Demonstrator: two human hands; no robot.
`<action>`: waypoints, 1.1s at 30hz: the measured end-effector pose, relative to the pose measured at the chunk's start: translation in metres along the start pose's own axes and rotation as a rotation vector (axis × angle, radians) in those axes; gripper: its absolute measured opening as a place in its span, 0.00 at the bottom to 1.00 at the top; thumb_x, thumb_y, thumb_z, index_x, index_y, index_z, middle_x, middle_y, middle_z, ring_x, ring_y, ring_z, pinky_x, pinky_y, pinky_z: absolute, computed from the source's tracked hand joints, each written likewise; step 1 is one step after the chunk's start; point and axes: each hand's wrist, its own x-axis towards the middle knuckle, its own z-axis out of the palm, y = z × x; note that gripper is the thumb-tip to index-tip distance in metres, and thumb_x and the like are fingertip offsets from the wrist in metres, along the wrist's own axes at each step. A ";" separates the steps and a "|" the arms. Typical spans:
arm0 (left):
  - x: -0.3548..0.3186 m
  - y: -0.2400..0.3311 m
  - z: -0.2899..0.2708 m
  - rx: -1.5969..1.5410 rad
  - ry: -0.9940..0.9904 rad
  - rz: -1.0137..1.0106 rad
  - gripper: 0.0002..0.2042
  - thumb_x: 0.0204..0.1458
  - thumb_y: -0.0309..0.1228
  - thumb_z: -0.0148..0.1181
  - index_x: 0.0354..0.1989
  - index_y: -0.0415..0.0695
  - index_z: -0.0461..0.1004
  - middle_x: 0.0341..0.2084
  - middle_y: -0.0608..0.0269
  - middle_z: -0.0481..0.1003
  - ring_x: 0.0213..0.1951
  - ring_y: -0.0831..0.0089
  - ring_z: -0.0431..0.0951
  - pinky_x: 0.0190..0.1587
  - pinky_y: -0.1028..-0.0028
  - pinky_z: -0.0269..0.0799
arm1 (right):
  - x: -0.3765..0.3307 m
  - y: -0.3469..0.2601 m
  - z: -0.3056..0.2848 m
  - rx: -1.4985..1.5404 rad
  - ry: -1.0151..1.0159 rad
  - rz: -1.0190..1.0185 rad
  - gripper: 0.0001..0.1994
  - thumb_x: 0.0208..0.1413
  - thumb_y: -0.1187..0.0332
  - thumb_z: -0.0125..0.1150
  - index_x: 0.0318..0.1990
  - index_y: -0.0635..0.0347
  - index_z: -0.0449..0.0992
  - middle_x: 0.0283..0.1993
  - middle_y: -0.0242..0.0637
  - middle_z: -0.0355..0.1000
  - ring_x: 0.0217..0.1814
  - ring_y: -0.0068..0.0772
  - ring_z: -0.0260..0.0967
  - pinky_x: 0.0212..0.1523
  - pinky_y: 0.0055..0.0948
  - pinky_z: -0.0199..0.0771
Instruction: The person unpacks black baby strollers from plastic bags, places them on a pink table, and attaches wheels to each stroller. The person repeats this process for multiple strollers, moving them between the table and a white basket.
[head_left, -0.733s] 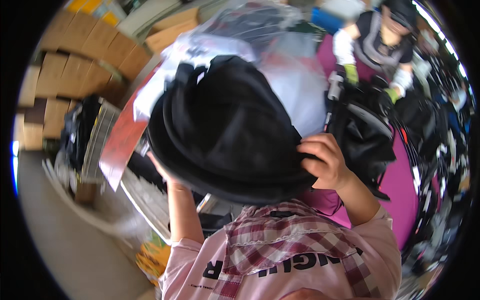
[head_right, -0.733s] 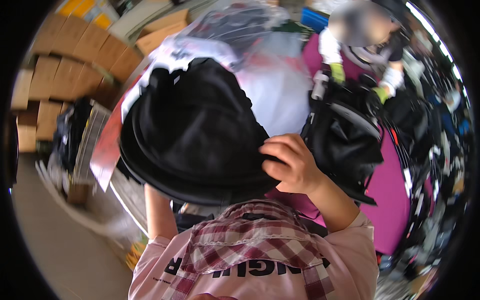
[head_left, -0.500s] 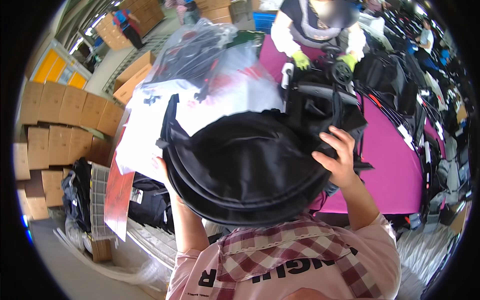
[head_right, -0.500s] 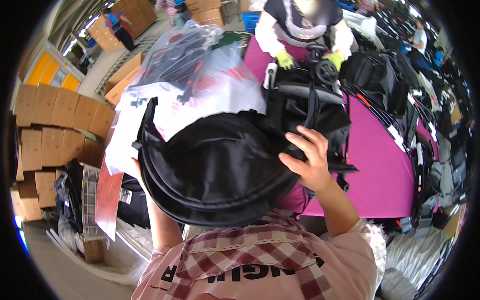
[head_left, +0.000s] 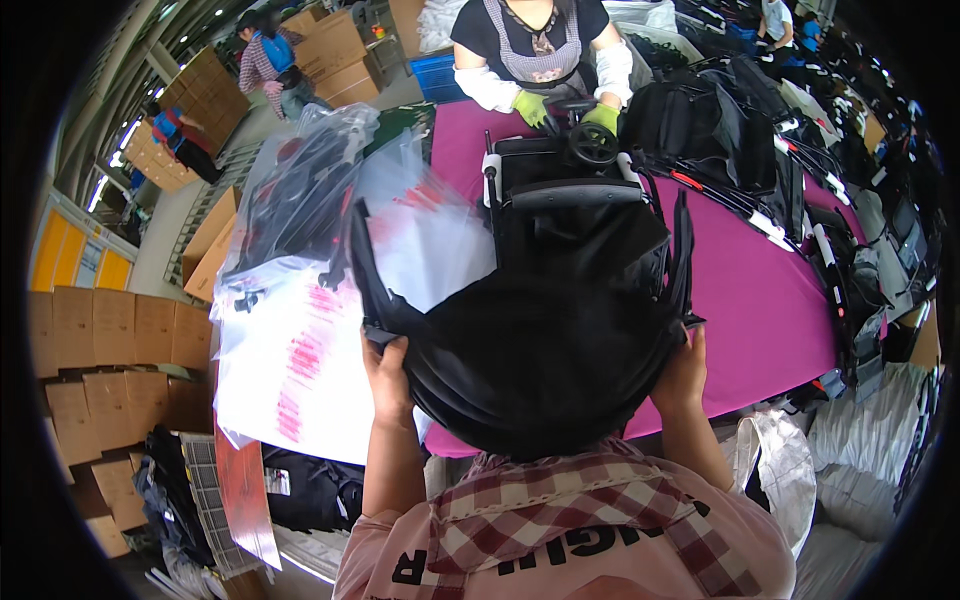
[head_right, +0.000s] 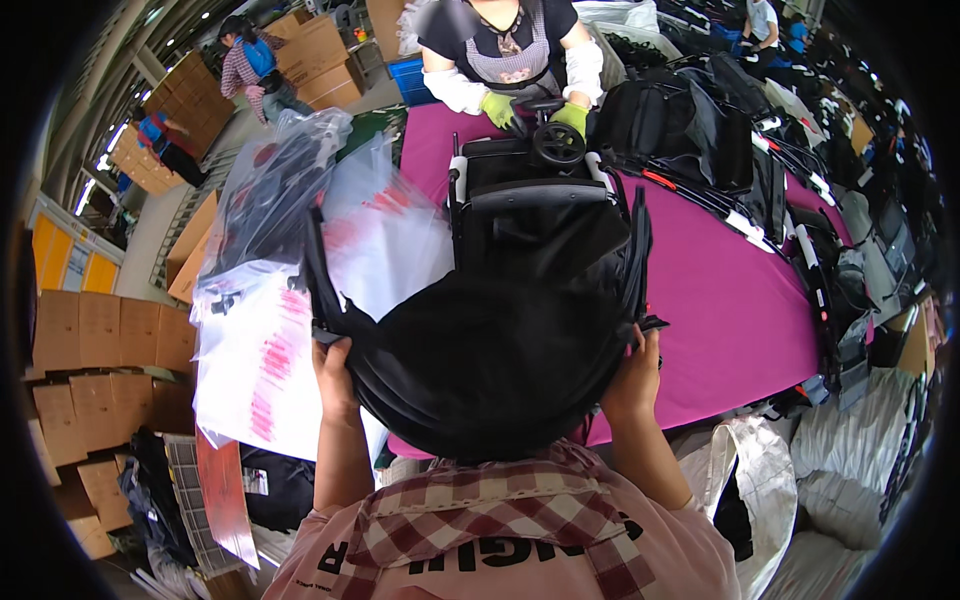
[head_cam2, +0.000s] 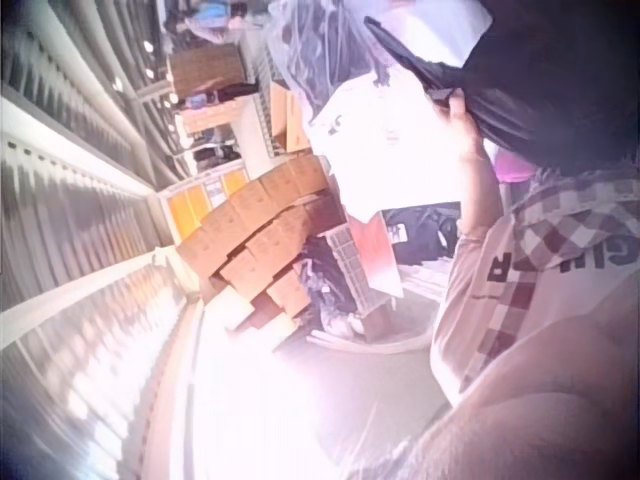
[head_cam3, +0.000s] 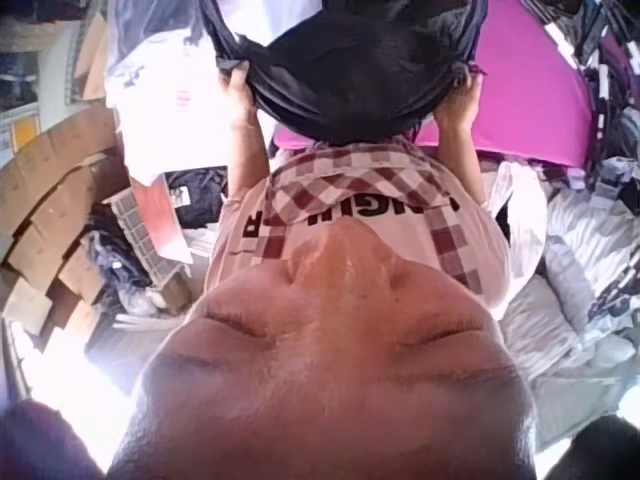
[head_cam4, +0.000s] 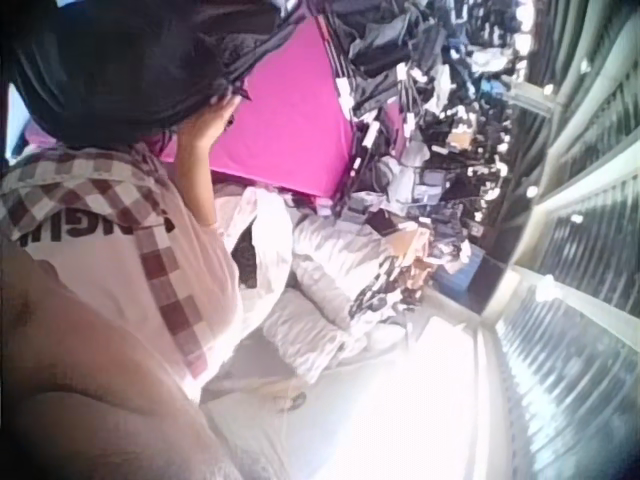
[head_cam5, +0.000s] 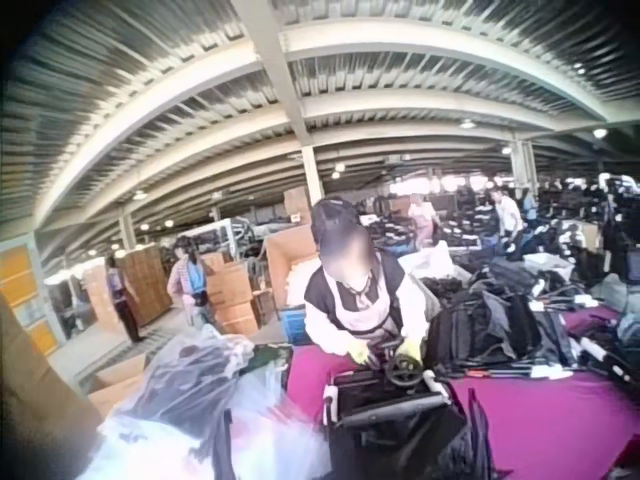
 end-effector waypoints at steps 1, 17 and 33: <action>0.003 -0.002 0.011 0.069 -0.015 -0.003 0.28 0.49 0.21 0.51 0.62 0.37 0.56 0.49 0.55 0.68 0.50 0.68 0.69 0.55 0.72 0.64 | -0.002 0.000 -0.001 -0.016 -0.002 -0.032 0.25 0.65 0.55 0.45 0.65 0.56 0.59 0.64 0.40 0.60 0.66 0.38 0.57 0.66 0.34 0.56; 0.132 -0.188 0.171 0.600 -0.287 -0.402 0.36 0.54 0.39 0.52 0.65 0.29 0.48 0.60 0.36 0.60 0.62 0.51 0.62 0.64 0.69 0.54 | 0.211 -0.082 -0.008 -1.153 -0.011 -0.205 0.25 0.49 0.73 0.54 0.58 0.68 0.66 0.57 0.49 0.67 0.60 0.43 0.64 0.58 0.32 0.63; 0.139 -0.237 0.225 1.759 -0.410 0.370 0.32 0.57 0.43 0.53 0.67 0.45 0.52 0.67 0.49 0.48 0.71 0.54 0.40 0.68 0.47 0.36 | 0.312 -0.077 -0.059 -1.859 -0.210 -1.155 0.16 0.45 0.75 0.58 0.45 0.59 0.75 0.61 0.43 0.61 0.67 0.47 0.55 0.61 0.45 0.59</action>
